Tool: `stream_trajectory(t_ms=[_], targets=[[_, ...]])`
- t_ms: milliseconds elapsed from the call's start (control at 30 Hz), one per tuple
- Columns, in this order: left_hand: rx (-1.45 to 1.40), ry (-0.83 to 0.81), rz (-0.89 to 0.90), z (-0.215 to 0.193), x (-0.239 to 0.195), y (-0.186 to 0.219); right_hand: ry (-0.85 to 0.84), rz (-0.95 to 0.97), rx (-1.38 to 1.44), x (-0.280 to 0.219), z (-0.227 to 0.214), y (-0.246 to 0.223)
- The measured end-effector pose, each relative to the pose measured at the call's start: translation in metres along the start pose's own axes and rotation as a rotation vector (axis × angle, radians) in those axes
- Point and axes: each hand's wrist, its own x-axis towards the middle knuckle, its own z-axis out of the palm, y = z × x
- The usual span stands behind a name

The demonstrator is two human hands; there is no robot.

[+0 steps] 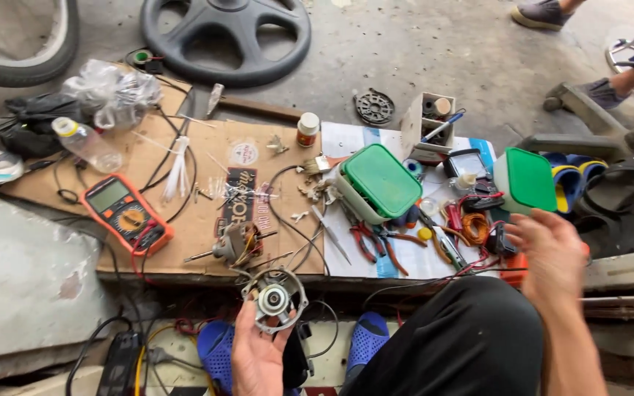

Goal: The person pours liquid from a plastic bottle into a motor component, then uses a brush to apply the liquid inside the component. They rotate and inspect the component while continuing to apply the liquid with the brush.

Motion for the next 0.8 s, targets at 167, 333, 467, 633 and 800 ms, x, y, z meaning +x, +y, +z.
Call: stream_trajectory(t_ms=[167,333,467,633,800], targets=[[0.019,0.07,-0.006,-0.002,0.017,-0.001,-0.066,0.247,-0.279,0.025,0.049,0.05],[-0.002,0.126,0.036,-0.011,0.028,-0.007,-0.147,-0.21,-0.292,0.101,0.077,0.181],[-0.013,0.098,0.047,-0.002,0.022,0.0,-0.122,-0.152,-0.519,0.105,0.1,0.16],[-0.019,0.165,-0.013,0.01,0.023,0.006,-0.064,-0.099,-0.47,0.1,0.115,0.155],[-0.033,0.228,-0.119,0.024,0.024,0.01,0.01,-0.303,-0.334,0.113,0.096,0.176]])
